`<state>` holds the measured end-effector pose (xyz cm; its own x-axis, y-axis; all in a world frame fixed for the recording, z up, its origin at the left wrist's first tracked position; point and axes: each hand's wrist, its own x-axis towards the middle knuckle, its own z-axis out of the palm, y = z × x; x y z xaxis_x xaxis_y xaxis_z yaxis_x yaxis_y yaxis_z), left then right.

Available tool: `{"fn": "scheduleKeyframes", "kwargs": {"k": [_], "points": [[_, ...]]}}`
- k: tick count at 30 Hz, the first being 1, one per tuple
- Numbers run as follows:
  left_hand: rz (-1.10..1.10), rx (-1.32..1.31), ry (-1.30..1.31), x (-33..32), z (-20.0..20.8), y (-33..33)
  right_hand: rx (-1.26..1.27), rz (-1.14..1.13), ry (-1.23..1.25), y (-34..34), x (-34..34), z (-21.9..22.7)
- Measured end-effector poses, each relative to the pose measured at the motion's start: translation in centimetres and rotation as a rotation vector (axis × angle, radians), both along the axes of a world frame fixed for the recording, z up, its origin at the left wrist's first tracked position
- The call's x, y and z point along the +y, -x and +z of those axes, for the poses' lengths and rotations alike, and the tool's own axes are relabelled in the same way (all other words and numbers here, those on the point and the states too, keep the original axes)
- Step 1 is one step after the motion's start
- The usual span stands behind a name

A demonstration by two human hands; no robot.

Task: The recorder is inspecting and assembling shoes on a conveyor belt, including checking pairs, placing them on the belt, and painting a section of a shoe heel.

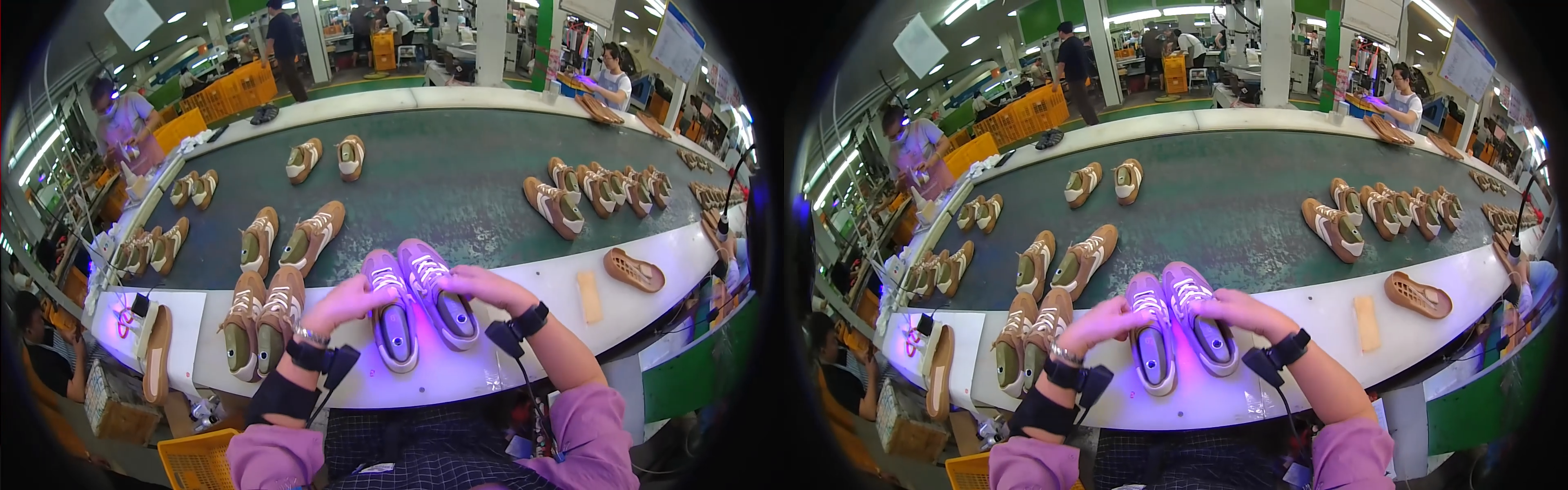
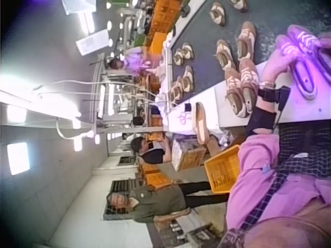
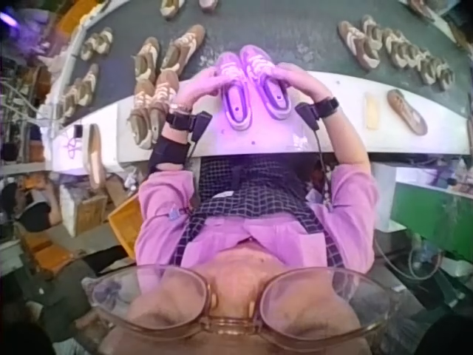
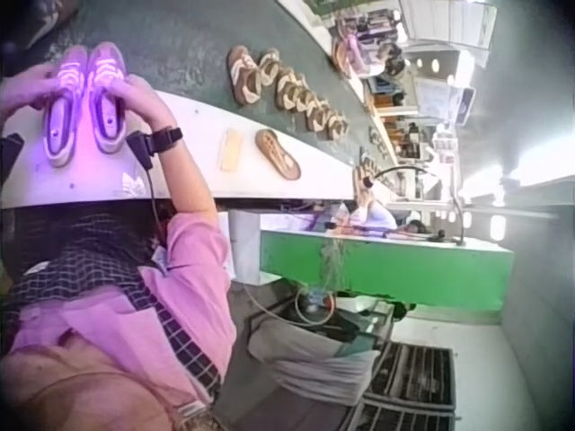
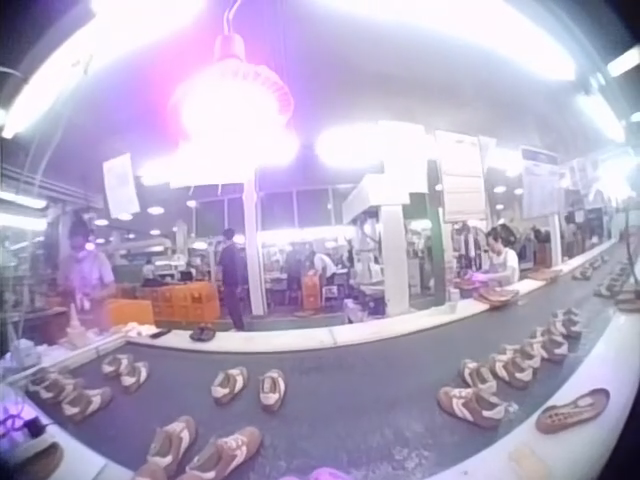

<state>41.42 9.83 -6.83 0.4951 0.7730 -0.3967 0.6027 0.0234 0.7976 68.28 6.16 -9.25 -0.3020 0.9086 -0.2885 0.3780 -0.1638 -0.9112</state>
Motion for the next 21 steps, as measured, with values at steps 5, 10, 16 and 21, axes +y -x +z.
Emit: {"fn": "scheduleKeyframes", "kwargs": {"k": [5, 10, 16, 21], "points": [[0.253, -0.054, -0.044, 6.0, -5.1, 1.1, -0.150, -0.276, -0.247, -1.5, 5.4, -3.6], [0.453, -0.173, -0.331, 8.8, -15.0, 0.1, 0.166, -0.123, 0.087, -0.2, 7.5, -7.3], [0.314, -0.496, -0.071, 8.9, -13.0, -0.5, 0.764, 0.162, -0.418, 0.3, -0.4, 6.9], [0.318, -0.335, -0.148, 11.4, -15.1, 2.5, 1.207, 0.774, -0.826, 3.4, -6.8, 11.4]]}}
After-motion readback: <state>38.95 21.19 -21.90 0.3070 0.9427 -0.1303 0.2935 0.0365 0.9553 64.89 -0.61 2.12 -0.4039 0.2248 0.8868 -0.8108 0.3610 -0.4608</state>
